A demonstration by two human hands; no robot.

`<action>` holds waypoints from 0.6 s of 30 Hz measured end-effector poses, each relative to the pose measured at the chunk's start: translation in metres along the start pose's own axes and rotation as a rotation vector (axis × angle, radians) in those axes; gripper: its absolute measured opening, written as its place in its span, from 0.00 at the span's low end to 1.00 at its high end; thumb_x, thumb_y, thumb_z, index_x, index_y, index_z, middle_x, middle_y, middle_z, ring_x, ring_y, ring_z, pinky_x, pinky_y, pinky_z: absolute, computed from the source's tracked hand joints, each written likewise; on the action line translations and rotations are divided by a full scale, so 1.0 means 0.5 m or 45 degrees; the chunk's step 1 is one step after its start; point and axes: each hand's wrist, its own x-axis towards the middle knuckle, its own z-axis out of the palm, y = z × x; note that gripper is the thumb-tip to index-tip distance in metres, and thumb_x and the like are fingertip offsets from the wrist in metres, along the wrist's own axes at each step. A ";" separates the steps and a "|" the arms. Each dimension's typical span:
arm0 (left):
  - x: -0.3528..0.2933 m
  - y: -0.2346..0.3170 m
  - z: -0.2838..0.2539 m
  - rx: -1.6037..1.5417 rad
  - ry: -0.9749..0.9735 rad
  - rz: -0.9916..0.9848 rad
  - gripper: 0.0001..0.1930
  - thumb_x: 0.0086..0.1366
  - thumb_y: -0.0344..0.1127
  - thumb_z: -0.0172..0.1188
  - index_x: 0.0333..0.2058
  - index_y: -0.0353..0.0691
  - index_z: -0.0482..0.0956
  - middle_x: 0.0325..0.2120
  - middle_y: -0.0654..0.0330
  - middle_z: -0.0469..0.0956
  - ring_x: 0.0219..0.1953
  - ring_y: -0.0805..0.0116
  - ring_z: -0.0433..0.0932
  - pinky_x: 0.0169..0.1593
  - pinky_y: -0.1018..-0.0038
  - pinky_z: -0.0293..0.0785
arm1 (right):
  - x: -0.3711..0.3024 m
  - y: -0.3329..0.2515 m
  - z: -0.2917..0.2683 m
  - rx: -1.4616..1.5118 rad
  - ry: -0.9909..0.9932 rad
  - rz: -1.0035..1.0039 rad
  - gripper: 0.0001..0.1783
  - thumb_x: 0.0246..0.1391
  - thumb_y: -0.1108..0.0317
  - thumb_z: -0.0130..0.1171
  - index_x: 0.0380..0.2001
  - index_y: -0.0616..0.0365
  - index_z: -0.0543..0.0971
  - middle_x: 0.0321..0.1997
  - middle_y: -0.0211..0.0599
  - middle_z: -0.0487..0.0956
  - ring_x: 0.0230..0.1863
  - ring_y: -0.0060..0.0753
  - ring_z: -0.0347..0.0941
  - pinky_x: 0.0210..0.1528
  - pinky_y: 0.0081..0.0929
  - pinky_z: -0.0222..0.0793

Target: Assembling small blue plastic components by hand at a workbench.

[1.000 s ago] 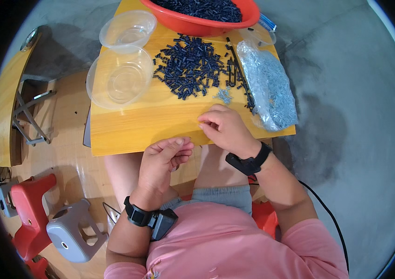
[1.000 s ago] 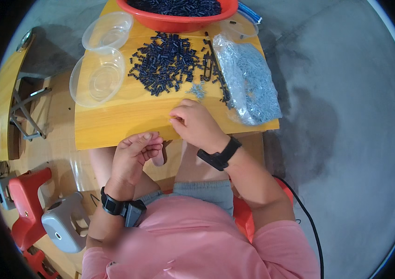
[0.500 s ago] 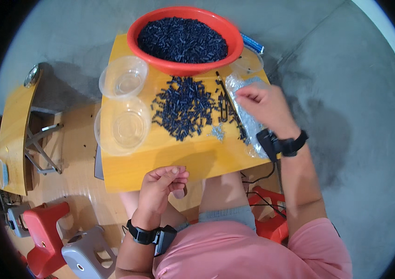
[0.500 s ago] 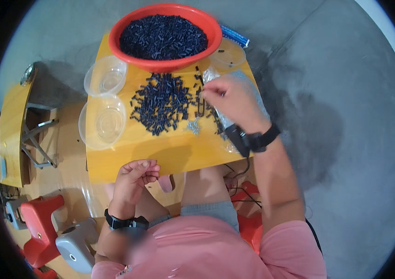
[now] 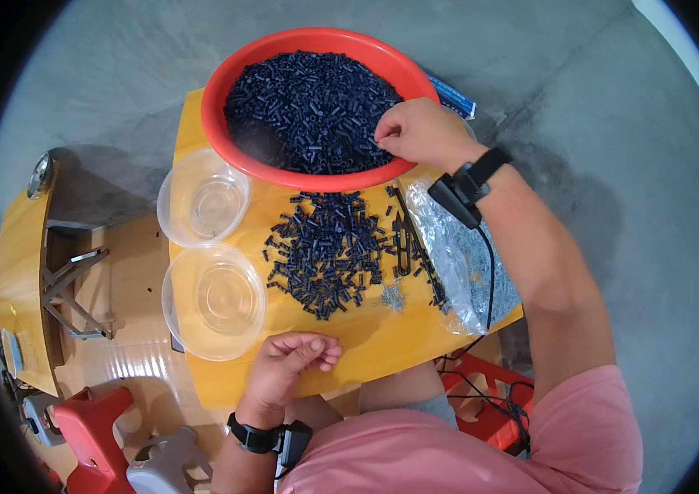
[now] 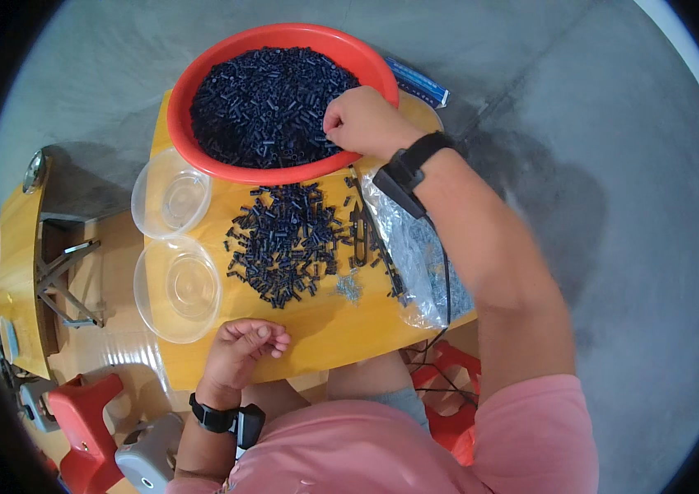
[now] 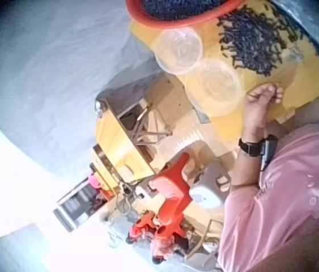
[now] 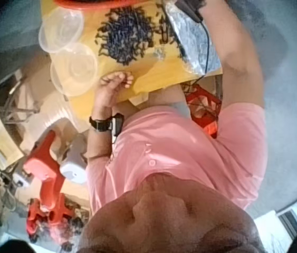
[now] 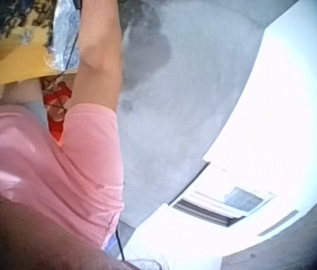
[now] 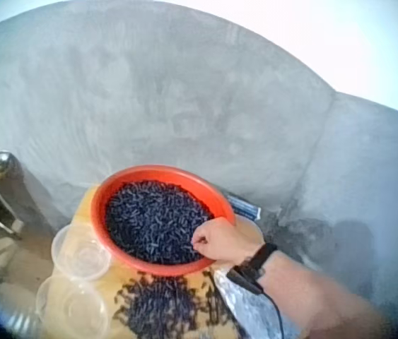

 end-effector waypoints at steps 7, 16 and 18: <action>0.010 0.000 -0.013 -0.095 0.005 -0.018 0.10 0.64 0.32 0.58 0.38 0.30 0.80 0.33 0.51 0.81 0.35 0.64 0.80 0.41 0.71 0.76 | 0.051 0.009 0.050 -0.159 -0.162 0.098 0.09 0.40 0.72 0.63 0.29 0.59 0.82 0.29 0.45 0.81 0.33 0.42 0.78 0.37 0.33 0.72; 0.010 -0.003 -0.017 -0.116 -0.001 -0.014 0.10 0.64 0.32 0.57 0.38 0.30 0.80 0.33 0.51 0.81 0.35 0.64 0.80 0.41 0.70 0.76 | 0.070 0.009 0.068 -0.243 -0.246 0.159 0.09 0.38 0.72 0.60 0.28 0.57 0.82 0.31 0.46 0.80 0.38 0.47 0.77 0.41 0.38 0.73; 0.011 -0.003 -0.015 -0.124 0.000 -0.014 0.10 0.64 0.32 0.58 0.38 0.30 0.80 0.33 0.51 0.81 0.35 0.64 0.80 0.41 0.70 0.76 | 0.067 0.009 0.066 -0.243 -0.249 0.157 0.09 0.39 0.72 0.59 0.28 0.57 0.82 0.31 0.46 0.80 0.38 0.47 0.77 0.41 0.38 0.73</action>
